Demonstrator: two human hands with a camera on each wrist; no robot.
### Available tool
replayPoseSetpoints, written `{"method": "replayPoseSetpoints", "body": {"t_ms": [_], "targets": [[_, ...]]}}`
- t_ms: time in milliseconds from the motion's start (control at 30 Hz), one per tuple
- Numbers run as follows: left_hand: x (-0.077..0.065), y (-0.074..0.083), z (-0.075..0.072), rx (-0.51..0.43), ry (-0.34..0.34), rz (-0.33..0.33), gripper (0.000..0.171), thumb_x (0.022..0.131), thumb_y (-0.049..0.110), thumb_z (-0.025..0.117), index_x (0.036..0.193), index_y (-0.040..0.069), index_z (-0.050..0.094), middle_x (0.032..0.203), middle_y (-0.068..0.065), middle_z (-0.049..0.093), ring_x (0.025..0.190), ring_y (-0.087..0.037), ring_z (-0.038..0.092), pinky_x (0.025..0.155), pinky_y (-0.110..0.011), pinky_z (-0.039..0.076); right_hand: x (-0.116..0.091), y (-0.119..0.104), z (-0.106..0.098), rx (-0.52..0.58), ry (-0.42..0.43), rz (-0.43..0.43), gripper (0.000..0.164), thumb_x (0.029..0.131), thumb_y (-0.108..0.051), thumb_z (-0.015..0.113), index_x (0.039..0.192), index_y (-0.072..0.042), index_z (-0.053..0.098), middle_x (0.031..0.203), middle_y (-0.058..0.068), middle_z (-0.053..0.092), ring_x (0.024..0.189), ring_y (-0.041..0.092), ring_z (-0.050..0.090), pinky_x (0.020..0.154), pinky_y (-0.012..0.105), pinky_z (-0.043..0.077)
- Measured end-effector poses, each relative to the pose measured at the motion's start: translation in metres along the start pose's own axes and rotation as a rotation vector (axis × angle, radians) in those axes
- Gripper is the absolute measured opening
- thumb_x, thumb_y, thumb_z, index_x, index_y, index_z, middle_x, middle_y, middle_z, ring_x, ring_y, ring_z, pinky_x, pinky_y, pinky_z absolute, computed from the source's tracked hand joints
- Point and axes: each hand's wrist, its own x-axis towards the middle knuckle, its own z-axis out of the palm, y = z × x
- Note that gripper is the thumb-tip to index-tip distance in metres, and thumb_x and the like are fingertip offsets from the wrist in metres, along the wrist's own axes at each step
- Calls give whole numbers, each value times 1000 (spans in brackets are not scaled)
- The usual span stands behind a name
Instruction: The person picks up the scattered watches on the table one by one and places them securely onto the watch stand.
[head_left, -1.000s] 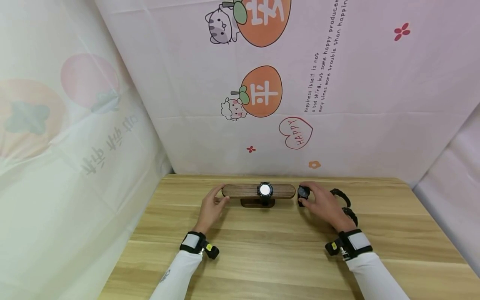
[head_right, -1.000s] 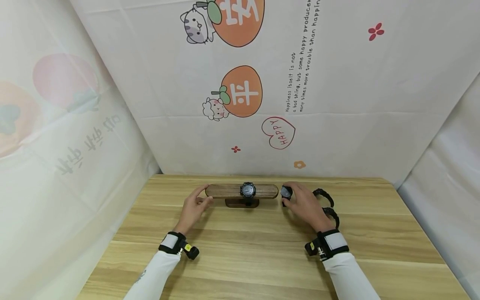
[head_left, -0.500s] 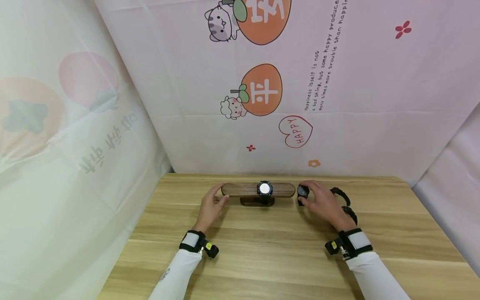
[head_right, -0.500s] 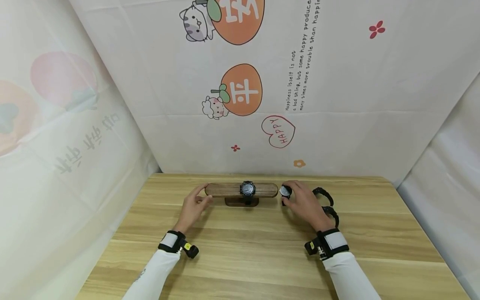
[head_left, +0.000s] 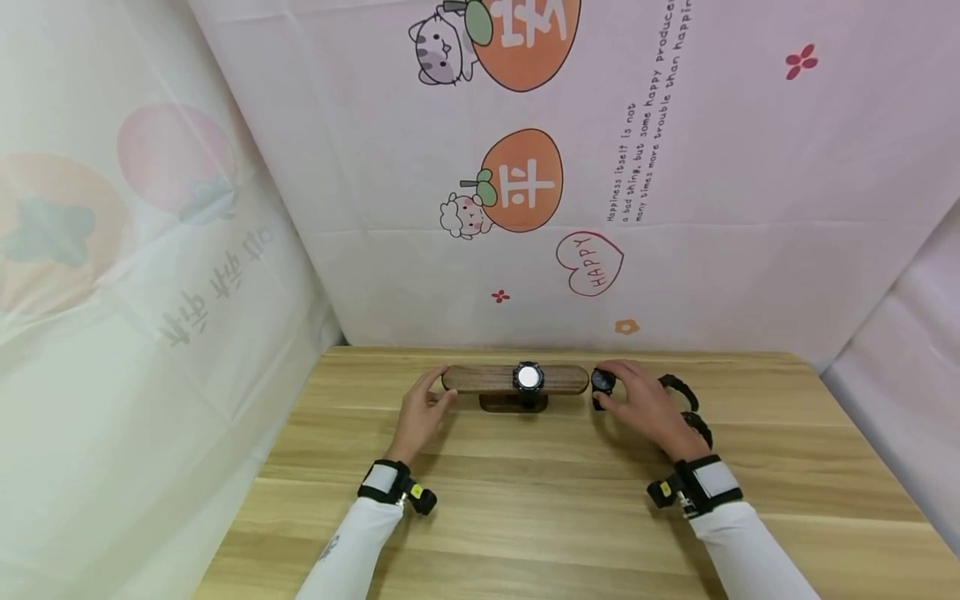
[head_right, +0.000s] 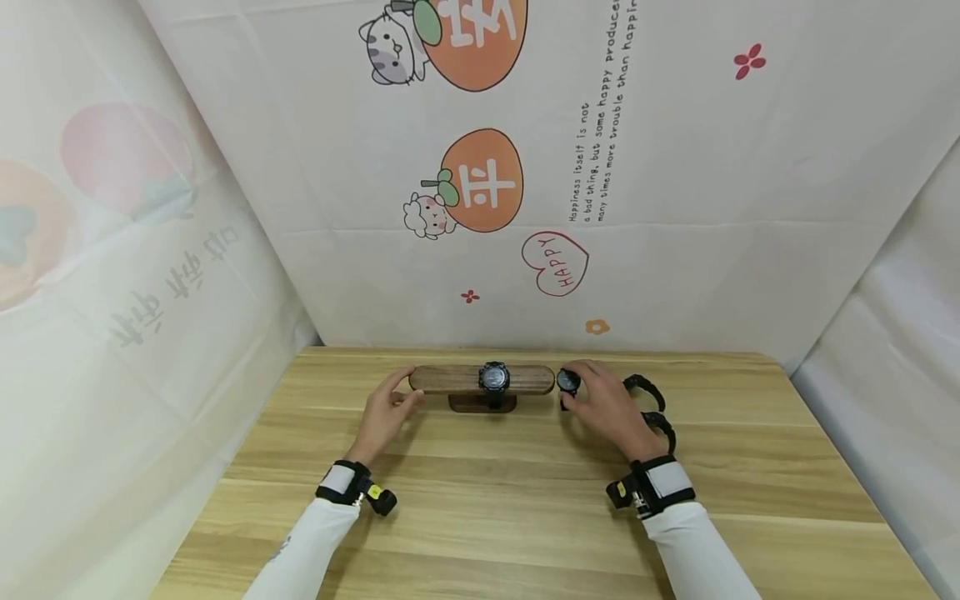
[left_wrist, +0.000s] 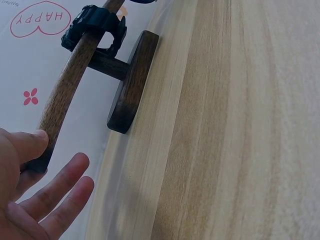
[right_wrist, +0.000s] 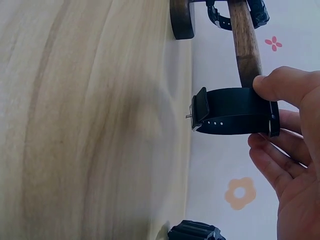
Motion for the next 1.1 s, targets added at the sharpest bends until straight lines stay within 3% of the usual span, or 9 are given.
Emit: {"method": "replayPoseSetpoints", "body": {"t_ms": [333, 1100], "targets": [[1, -2, 0, 8, 11, 22, 53, 105, 15, 70, 155, 8, 55, 158, -19, 54, 99, -34, 77, 64, -24, 58, 2, -3, -2, 1, -5, 10, 50, 94, -16, 83, 138, -2, 66, 138, 22, 66, 127, 43, 63, 101, 62, 56], [0, -2, 0, 19, 12, -2, 54, 105, 18, 70, 156, 13, 54, 160, -15, 53, 99, -30, 76, 70, -24, 58, 8, -10, 8, 12, 23, -46, 51, 91, -12, 85, 137, 0, 66, 137, 23, 67, 127, 43, 64, 104, 60, 56]]}}
